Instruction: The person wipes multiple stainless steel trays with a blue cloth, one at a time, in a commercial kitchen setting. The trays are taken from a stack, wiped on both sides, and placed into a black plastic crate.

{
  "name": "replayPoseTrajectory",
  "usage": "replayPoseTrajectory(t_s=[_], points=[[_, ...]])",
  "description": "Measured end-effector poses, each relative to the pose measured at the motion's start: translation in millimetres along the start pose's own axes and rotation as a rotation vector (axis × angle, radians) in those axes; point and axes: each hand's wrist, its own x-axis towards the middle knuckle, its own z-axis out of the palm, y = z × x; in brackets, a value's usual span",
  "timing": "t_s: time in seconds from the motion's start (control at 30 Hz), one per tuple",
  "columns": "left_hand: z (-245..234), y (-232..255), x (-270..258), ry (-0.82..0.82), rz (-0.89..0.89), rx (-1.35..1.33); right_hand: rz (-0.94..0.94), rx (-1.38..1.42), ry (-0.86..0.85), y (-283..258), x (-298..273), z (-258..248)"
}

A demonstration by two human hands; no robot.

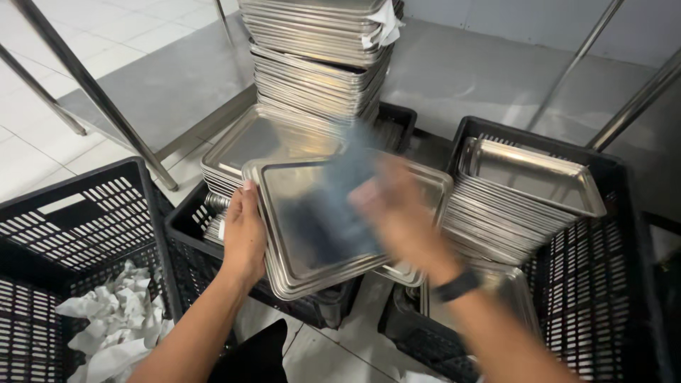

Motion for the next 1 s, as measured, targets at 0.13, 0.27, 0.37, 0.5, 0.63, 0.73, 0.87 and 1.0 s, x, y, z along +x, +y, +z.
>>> replayPoseTrajectory(t_s=[0.13, 0.27, 0.37, 0.5, 0.63, 0.73, 0.87, 1.0], points=[[-5, -6, -7, -0.079, -0.097, -0.072, -0.343, 0.168, -0.11, -52, -11, 67], [-4, -6, -5, -0.014, -0.096, -0.075, -0.182, 0.036, -0.003, -25, -7, 86], [-3, -2, 3, 0.109, 0.053, 0.028, 0.196, 0.033, 0.088, 21, 9, 81], [-9, 0, 4, 0.077, 0.232, 0.066, 0.483, -0.004, 0.079, 57, 13, 75], [-5, -3, 5, 0.106, 0.316, 0.161, 0.285, -0.058, 0.154, 18, -1, 94], [-4, -16, 8, 0.243, 0.21, 0.162, 0.033, 0.124, 0.163, -56, -33, 114], [-42, -3, 24, 0.147, 0.222, 0.094, -0.106, 0.482, 0.129, -98, -55, 104], [-24, 19, 5, 0.134, 0.45, 0.13, 0.318, 0.8, -0.132, -88, -65, 76]])
